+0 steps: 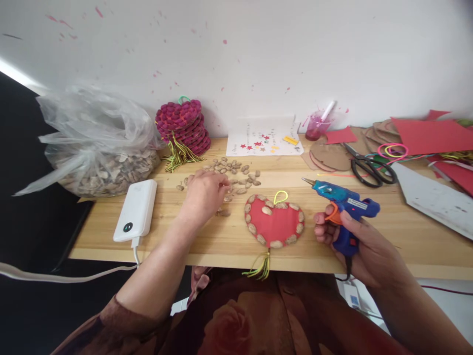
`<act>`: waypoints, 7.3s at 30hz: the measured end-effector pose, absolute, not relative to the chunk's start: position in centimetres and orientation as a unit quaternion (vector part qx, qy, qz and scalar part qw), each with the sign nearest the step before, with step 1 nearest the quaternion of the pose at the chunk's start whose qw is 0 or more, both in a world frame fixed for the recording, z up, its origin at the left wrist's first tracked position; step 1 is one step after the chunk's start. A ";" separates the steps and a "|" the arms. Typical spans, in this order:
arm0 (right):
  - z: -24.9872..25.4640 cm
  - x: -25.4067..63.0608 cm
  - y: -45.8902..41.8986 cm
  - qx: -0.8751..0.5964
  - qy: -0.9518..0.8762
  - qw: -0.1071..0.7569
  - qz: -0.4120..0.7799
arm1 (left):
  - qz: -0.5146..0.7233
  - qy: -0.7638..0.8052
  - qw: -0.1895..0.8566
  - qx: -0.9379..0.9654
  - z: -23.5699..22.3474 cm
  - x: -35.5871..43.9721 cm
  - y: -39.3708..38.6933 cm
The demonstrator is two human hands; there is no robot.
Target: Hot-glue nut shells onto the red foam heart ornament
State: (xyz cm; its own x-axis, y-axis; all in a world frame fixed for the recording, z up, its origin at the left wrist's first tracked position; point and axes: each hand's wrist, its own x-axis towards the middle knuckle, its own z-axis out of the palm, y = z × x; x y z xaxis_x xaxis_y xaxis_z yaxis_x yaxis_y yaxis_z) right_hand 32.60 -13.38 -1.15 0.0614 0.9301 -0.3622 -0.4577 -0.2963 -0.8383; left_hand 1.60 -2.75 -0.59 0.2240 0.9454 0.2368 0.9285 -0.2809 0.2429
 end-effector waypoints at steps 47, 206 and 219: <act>-1.6 32.6 -13.9 -0.412 -0.254 0.555 0.676 | 0.100 0.464 0.074 0.877 1.9 11.5 -7.4; -1.6 31.6 -15.0 -0.428 -0.336 0.600 0.586 | 0.085 0.449 0.048 0.888 2.4 11.5 -8.1; 4.5 30.3 -22.8 -0.452 -0.545 0.450 0.544 | 0.327 0.346 0.764 0.435 2.5 5.6 -12.9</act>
